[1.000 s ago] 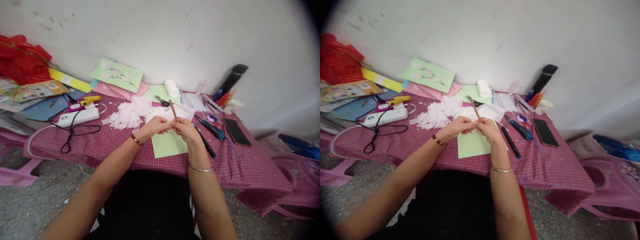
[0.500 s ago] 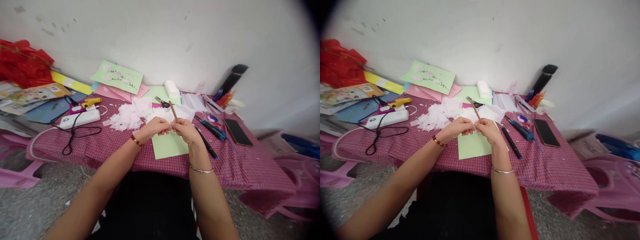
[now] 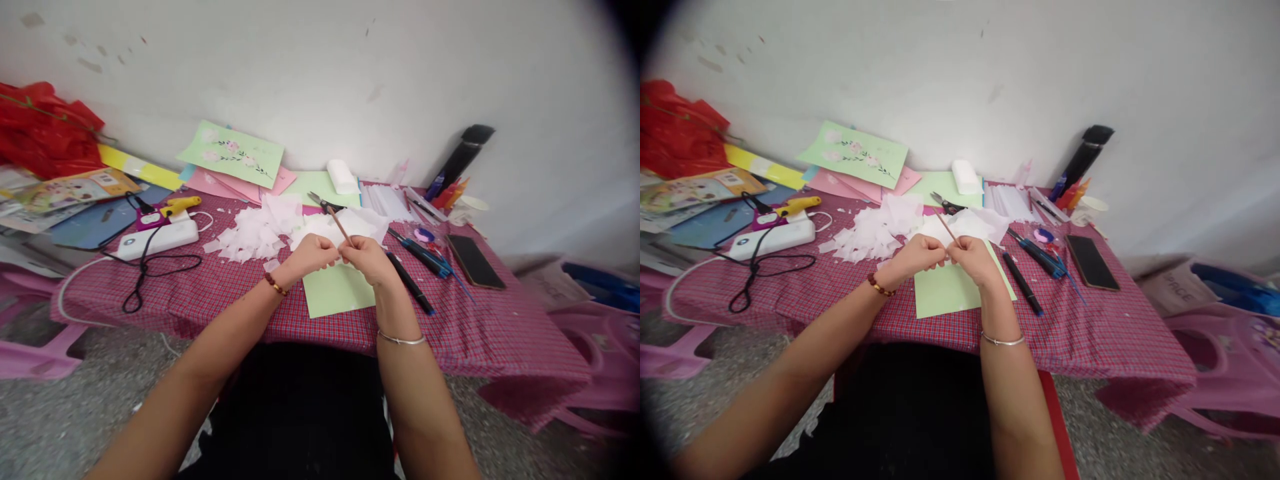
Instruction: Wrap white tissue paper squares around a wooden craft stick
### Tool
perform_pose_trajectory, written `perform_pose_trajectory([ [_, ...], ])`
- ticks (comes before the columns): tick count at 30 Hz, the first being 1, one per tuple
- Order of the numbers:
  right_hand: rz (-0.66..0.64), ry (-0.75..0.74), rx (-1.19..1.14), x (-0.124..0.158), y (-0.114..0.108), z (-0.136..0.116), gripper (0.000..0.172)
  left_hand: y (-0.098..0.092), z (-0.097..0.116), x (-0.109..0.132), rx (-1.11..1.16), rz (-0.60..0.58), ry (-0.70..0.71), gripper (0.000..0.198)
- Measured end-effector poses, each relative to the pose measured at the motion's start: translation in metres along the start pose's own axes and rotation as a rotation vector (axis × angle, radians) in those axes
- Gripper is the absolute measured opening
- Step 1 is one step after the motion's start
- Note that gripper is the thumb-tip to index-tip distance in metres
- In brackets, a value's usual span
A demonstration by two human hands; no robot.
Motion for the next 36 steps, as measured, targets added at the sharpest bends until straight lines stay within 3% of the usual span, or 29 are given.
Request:
perform_pose_trajectory([
  [12,-0.168,0.019,-0.369,0.007,-0.005,-0.010,0.020,-0.004,-0.001,0.001,0.279,-0.102,0.104,0.017],
  [19,-0.128,0.013,-0.350,0.007,-0.005,-0.010,0.019,-0.008,-0.002,0.000,0.305,-0.088,0.078,0.015],
  [25,-0.079,0.015,-0.251,0.006,-0.002,-0.011,0.017,-0.006,-0.003,-0.003,0.325,-0.057,0.046,0.035],
  [31,-0.057,0.017,-0.216,0.005,-0.002,-0.009,0.017,-0.004,-0.004,-0.002,0.385,-0.132,0.104,0.022],
  [36,-0.018,0.005,-0.215,0.001,-0.004,-0.003,0.016,-0.007,-0.006,-0.003,0.413,-0.105,0.097,0.020],
])
Point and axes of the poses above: each hand's wrist, its own x-axis away from the middle knuckle, its own y-axis out of the palm, z = x × y, the point moved 1 cm from there along -x, towards the middle knuckle, and after that the axes turned 6 degrees about -z, right-handed, at the moved point
